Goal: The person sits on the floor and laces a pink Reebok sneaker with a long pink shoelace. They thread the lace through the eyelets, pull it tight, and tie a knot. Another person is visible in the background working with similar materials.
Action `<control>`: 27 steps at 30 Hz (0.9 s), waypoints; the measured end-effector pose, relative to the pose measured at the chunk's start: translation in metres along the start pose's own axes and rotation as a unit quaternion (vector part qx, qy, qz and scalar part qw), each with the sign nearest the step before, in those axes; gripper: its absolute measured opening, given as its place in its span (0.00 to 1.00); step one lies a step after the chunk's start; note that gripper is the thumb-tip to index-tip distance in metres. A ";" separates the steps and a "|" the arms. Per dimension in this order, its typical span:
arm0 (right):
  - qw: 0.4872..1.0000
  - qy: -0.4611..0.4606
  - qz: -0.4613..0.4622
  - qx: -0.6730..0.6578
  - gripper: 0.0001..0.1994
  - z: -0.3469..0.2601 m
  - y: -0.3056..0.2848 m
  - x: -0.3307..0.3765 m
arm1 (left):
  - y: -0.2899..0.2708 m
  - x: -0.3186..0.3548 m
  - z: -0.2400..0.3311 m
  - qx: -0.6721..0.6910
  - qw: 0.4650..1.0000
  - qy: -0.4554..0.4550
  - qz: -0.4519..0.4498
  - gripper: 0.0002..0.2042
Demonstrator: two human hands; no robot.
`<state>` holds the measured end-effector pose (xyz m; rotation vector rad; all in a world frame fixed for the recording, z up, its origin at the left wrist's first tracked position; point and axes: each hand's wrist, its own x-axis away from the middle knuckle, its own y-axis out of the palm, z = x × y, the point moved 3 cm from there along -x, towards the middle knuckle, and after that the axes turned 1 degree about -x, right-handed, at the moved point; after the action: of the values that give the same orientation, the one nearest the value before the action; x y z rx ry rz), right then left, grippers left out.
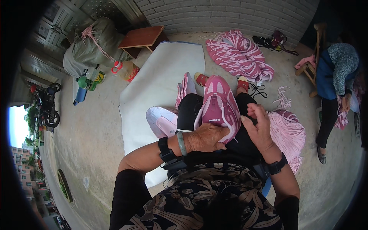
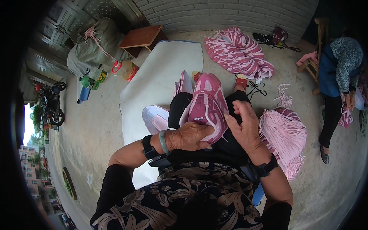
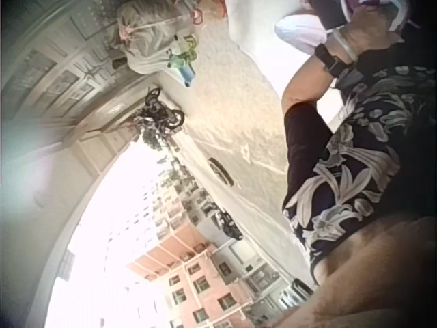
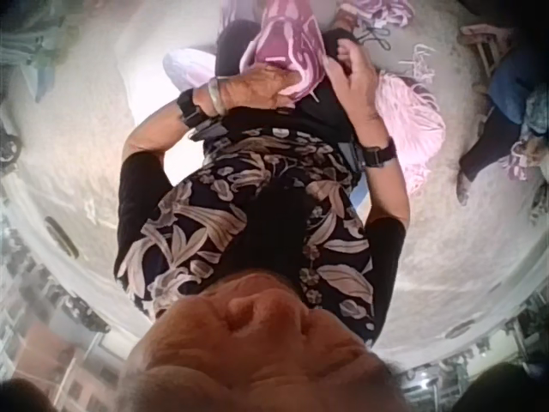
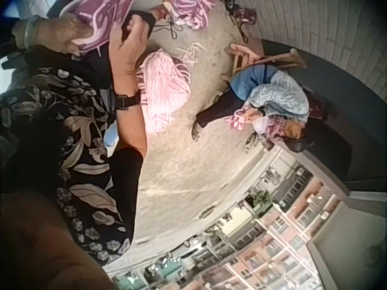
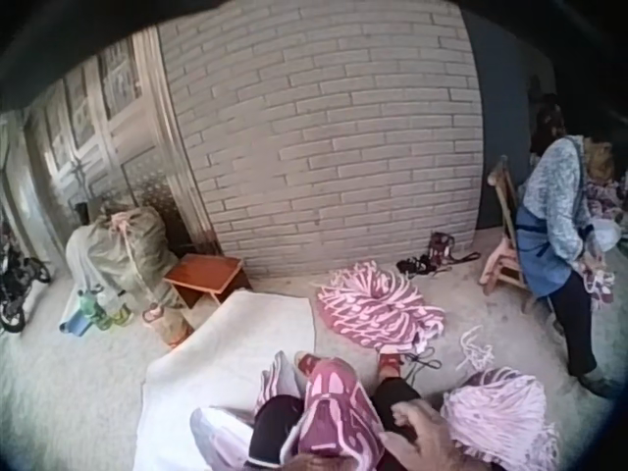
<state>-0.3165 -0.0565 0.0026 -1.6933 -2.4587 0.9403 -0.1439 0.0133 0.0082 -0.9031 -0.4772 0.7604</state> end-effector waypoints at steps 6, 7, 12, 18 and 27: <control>0.978 -0.104 -0.021 0.177 0.21 -0.020 0.032 -0.004 | 0.022 -0.015 -0.008 -0.025 0.999 0.015 0.013 0.19; 0.967 -0.131 -0.020 0.218 0.21 -0.018 0.033 -0.005 | 0.018 -0.012 -0.005 -0.025 0.999 0.027 0.023 0.18; 0.949 -0.162 0.005 0.272 0.19 0.018 0.033 0.006 | -0.022 0.020 -0.011 -0.078 0.959 0.062 0.265 0.19; 0.937 -0.142 -0.097 0.303 0.21 0.048 0.030 0.013 | 0.011 0.032 -0.052 0.054 0.957 -0.147 0.244 0.29; 0.963 -0.113 -0.148 0.195 0.22 0.047 0.022 0.017 | 0.009 0.016 -0.068 0.194 0.956 -0.178 0.132 0.36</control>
<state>-0.3210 -0.0589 -0.0517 -1.1142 -2.3474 1.5165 -0.0923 -0.0062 -0.0349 -0.4634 -0.5040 1.2255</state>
